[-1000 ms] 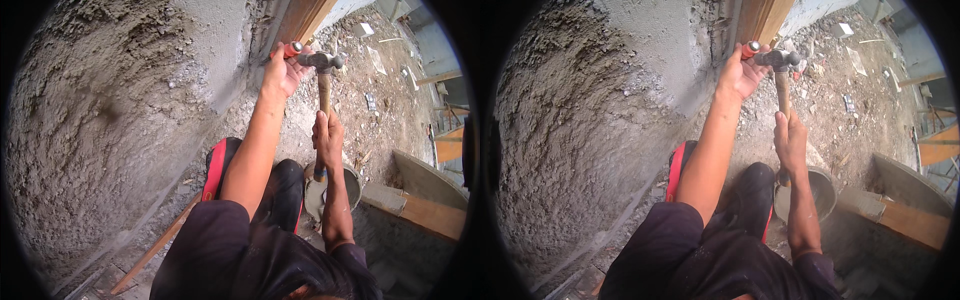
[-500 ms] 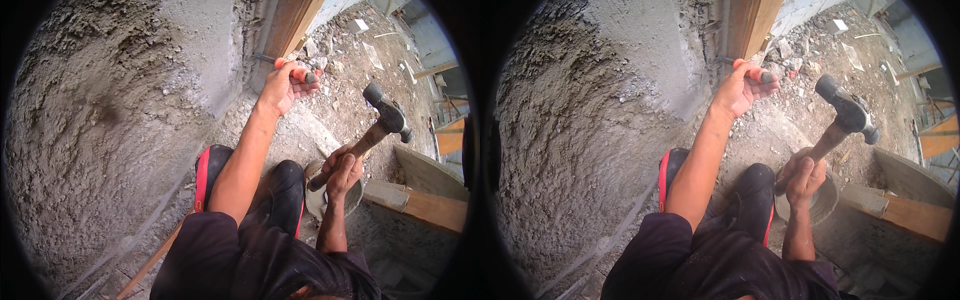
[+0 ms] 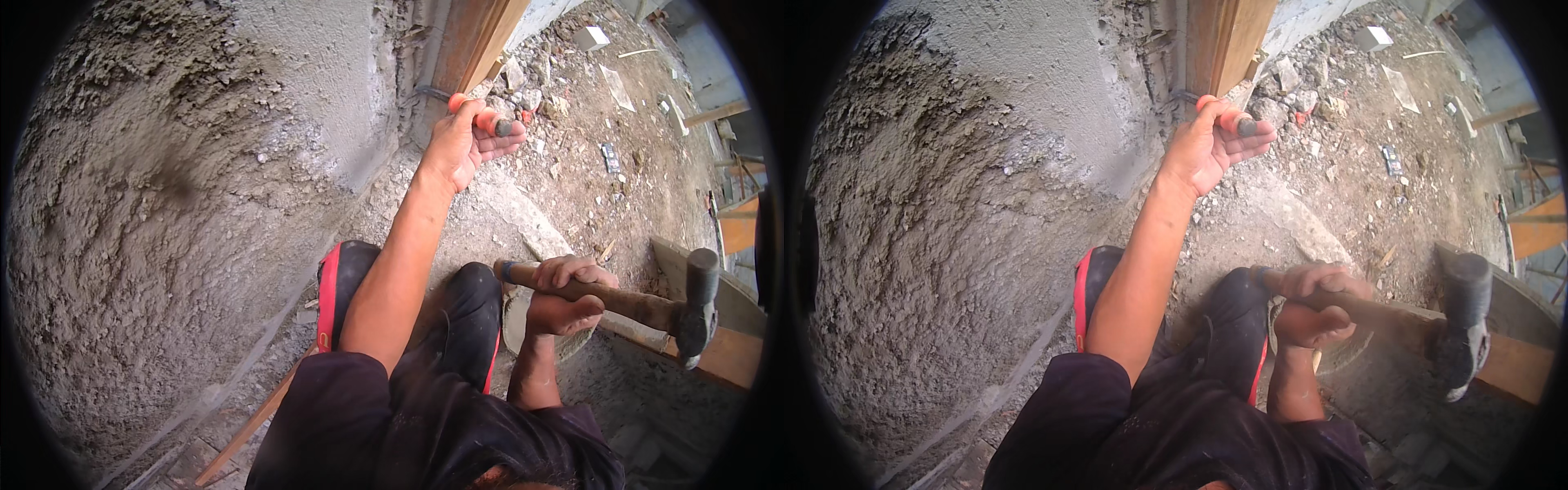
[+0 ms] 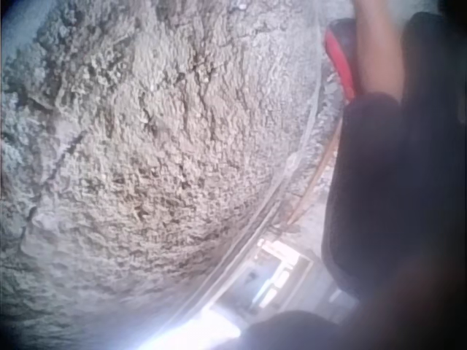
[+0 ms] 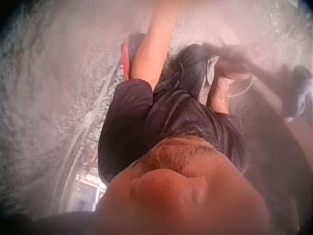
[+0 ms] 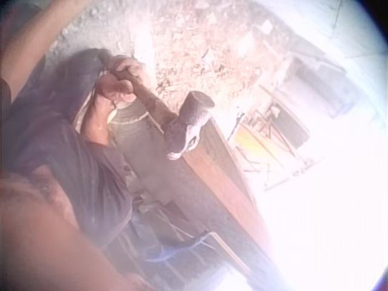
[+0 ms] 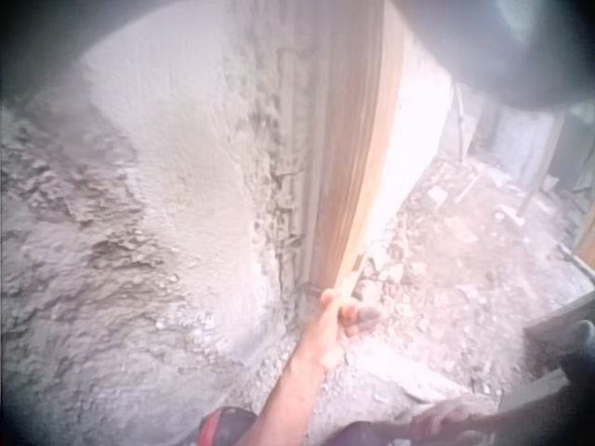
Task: The person uses a hammer and a chisel to prepare a wall surface, then scoops wet mortar from a bucket with a trowel and applies the mortar to the wall.
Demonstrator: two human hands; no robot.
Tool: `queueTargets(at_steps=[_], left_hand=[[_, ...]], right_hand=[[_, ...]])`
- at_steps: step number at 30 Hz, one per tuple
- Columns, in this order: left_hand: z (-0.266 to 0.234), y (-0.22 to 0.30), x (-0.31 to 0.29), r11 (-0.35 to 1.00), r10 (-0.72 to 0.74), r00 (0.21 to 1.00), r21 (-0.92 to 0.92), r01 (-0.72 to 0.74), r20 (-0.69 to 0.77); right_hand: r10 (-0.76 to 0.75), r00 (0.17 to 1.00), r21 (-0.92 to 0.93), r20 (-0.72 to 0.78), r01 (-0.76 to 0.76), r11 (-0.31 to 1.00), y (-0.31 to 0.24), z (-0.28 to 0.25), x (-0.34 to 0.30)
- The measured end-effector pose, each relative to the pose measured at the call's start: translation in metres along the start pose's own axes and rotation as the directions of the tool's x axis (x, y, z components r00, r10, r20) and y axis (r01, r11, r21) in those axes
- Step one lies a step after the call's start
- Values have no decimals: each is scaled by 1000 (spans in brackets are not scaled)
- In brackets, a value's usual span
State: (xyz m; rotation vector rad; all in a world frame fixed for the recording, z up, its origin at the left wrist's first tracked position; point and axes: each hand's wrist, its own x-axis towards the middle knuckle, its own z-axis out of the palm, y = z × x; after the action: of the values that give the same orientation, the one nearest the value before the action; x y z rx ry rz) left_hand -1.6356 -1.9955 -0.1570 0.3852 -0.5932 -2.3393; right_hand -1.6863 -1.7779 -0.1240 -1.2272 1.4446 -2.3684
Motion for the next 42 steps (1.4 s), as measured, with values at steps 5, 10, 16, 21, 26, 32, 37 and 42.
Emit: queueTargets(at_steps=[5,10,16,21,26,32,37,42], left_hand=[[-14,-5,9,999,0,999,39,2,-38],[-2,-4,10,1000,-6,999,22,7,-35],[-2,-6,12,999,36,999,12,-36,-18],[3,-4,14,999,25,999,-25,-25,-23],[6,-16,8,1000,18,995,5,-18,-99],[-6,-31,1,994,-87,986,59,96,-142],[-2,-12,2,998,-4,994,70,12,-105],[-4,-11,1,998,15,998,66,-11,-61]], right_hand=[[447,871,-488,202,-307,817,54,-15,-17],[184,973,67,-139,-176,982,26,0,-15],[558,826,-281,75,-519,807,41,-16,8],[343,930,-336,132,-284,898,59,-10,5],[441,889,-306,126,-388,869,23,-33,12],[426,905,-195,20,-414,889,6,-30,5],[430,900,-187,70,-412,892,16,-39,-11],[375,922,-256,98,-341,904,13,-34,-14]])
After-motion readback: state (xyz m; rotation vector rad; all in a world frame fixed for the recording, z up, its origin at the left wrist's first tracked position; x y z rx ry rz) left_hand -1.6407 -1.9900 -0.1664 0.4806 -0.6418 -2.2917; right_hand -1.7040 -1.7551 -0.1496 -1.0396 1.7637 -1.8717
